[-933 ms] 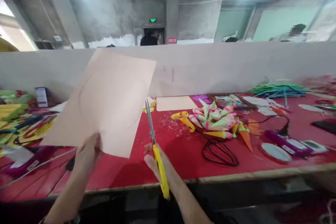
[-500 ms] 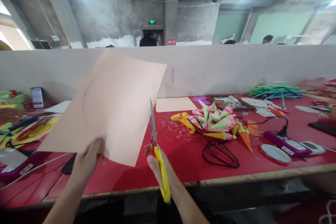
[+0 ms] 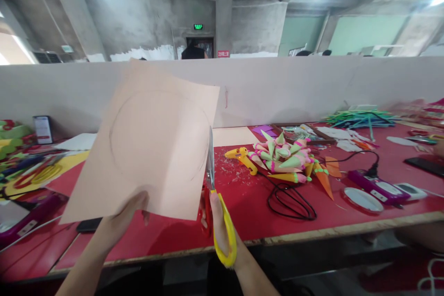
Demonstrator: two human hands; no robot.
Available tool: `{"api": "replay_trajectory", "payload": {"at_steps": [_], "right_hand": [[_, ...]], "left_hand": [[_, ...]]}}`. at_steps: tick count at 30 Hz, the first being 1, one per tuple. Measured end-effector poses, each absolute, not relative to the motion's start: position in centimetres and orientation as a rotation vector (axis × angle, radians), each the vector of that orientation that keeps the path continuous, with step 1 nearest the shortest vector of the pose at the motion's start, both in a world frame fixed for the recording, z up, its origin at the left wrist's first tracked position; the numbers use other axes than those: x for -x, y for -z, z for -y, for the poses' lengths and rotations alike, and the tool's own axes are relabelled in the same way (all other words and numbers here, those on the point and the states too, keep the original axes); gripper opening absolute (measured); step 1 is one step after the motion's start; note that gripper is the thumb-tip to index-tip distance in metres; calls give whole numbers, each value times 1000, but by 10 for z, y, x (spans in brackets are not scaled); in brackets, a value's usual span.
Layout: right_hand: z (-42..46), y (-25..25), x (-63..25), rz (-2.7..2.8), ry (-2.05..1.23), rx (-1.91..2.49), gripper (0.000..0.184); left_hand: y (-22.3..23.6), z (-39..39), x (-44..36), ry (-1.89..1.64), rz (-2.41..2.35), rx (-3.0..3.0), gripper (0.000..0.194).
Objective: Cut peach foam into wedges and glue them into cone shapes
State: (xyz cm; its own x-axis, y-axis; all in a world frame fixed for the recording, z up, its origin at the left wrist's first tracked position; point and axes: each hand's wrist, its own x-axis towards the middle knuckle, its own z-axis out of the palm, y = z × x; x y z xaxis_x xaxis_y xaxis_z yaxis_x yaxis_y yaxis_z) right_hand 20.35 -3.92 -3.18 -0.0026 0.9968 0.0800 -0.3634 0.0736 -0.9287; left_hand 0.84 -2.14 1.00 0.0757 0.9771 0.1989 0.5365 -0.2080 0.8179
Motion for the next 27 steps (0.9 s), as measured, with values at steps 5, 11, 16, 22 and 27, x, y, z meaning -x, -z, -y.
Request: {"api": "replay_trajectory", "payload": {"at_steps": [5,11,16,22,27], "right_hand": [[40,32,-202,895,-1417,818,45],[41,33,-200,881,-1436,804,49],[43,32,-199,895,-1394,823,49],[43,36,-199,887,-1376,840,49],[43,36,-199,874,-1419,783,46]], "left_hand": [[-10,22,-8,-1041,-1488,-1833,52],[-9,23,-8,-1000,-1528,-1833,54],[-9,23,-3,-908,-1529,-1844,55],[-9,24,-2,-946,-1492,-1867,55],[-13,28,1,-987,-1522,-1895,53]]}}
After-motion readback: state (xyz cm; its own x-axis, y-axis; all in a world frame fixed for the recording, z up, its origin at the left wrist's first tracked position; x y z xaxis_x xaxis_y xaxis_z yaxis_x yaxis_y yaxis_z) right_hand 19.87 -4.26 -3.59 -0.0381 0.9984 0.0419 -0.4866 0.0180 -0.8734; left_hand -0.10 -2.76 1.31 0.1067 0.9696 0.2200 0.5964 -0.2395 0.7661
